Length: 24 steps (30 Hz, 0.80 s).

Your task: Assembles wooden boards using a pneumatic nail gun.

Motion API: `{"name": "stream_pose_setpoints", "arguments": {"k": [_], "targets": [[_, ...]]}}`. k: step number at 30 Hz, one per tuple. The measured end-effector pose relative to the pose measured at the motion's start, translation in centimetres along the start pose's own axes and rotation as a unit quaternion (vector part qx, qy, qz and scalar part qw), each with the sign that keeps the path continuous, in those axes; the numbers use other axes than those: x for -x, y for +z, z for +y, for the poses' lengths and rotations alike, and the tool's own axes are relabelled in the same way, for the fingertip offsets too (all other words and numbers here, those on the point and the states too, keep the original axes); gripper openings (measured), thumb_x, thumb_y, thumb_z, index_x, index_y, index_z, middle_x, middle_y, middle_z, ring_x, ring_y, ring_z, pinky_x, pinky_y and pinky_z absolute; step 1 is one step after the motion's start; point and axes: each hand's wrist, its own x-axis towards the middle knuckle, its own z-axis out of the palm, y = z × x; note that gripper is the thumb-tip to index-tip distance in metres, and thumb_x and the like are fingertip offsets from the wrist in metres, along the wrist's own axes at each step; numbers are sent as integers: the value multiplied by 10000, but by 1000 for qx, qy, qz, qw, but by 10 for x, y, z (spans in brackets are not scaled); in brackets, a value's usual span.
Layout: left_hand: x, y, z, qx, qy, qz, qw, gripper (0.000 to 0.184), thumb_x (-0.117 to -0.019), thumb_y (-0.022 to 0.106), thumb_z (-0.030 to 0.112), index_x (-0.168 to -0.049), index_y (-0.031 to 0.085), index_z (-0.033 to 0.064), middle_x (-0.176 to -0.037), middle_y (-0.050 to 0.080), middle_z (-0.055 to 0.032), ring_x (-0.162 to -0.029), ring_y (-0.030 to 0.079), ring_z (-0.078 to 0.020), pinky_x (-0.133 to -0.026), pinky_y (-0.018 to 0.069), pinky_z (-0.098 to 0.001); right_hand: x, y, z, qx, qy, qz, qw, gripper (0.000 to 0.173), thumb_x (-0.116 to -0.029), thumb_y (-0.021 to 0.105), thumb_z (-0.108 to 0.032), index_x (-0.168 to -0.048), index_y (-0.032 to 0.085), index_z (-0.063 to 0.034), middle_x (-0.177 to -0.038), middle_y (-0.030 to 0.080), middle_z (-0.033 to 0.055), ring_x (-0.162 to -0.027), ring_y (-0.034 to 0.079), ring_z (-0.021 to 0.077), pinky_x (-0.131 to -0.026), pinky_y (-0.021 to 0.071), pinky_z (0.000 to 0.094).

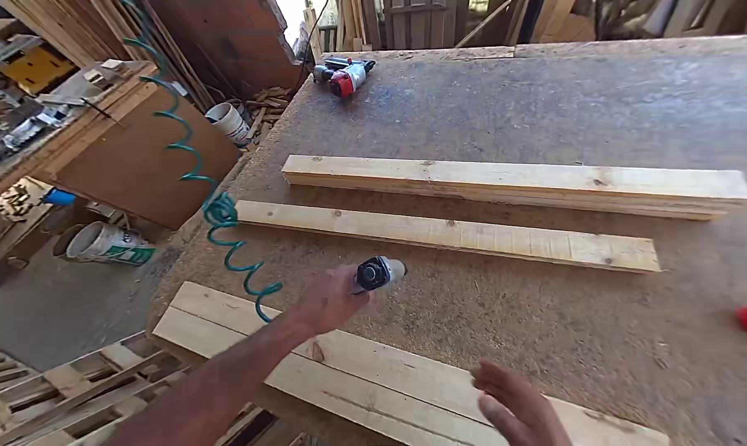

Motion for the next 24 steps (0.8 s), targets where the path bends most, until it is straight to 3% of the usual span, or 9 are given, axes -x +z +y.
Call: {"name": "stream_pose_setpoints", "arguments": {"k": [3, 4, 7, 9, 11, 13, 16, 19, 24], "targets": [[30, 39, 98, 122, 62, 60, 989, 350, -940, 698, 285, -1238, 637, 113, -1037, 717, -87, -966, 708, -246, -868, 593, -524, -25, 42, -49, -86, -76, 22, 993, 956, -928, 652, -605, -1531, 350, 73, -1437, 598, 151, -1311, 605, 225, -1092, 535, 409], [38, 58, 129, 147, 98, 73, 982, 367, -934, 685, 247, -1253, 623, 75, -1063, 710, -112, -1001, 699, -269, -892, 583, -532, -28, 42, -65, -117, -88, 57, 988, 925, -922, 652, -624, -1486, 399, 64, -1381, 631, 128, -1279, 620, 197, -1095, 535, 389], [63, 104, 204, 224, 219, 84, 946, 357, -987, 584, 231, -1297, 621, 57, -1207, 675, -106, -1179, 633, -244, -1030, 522, -501, -18, 13, -87, -203, -65, 241, 947, 483, -954, 685, -442, -1197, 631, -27, -979, 724, 68, -923, 713, 154, -845, 614, 358], [85, 118, 237, 226, 284, 46, 931, 415, -955, 607, 119, -1363, 607, 39, -1358, 634, -120, -1329, 562, -243, -1131, 462, -468, 9, -29, -75, -241, -71, 269, 930, 384, -992, 662, -373, -1173, 667, -34, -1021, 749, 127, -942, 731, 215, -830, 618, 384], [104, 131, 251, 230, 379, 10, 896, 463, -932, 576, 16, -1394, 596, 26, -1442, 593, -137, -1357, 560, -232, -1126, 487, -419, 38, -71, -54, -317, -97, 259, 907, 304, -1029, 586, -255, -1170, 634, 10, -1086, 747, 213, -998, 740, 289, -849, 615, 418], [118, 139, 252, 288, 444, -12, 848, 324, -982, 545, 21, -1277, 678, 35, -1322, 684, -120, -1197, 680, -178, -1004, 586, -358, 64, -113, -35, -369, -75, 283, 882, 252, -1060, 453, -154, -1114, 578, 58, -930, 744, 254, -876, 757, 346, -782, 632, 469], [143, 147, 257, 375, 425, 21, 823, 215, -1052, 541, 138, -1194, 694, 85, -1076, 765, -52, -931, 750, -138, -839, 651, -334, 96, -182, -11, -370, 6, 333, 867, 319, -1106, 347, -206, -1066, 577, 12, -673, 679, 114, -620, 716, 260, -647, 647, 473], [167, 169, 263, 429, 373, 65, 821, 188, -1052, 558, 195, -1152, 696, 118, -1004, 762, -37, -877, 746, -153, -812, 649, -329, 126, -253, 12, -355, 71, 313, 878, 326, -1120, 368, -249, -1028, 585, -24, -617, 594, 35, -533, 648, 182, -595, 640, 427], [199, 226, 267, 337, 320, -91, 881, 185, -1029, 603, 188, -1095, 730, 73, -997, 764, -42, -879, 735, -103, -820, 629, -320, 175, -366, 49, -264, 115, 246, 925, 227, -1070, 459, -215, -1138, 605, -57, -615, 528, 6, -498, 572, 135, -534, 590, 346]]}}
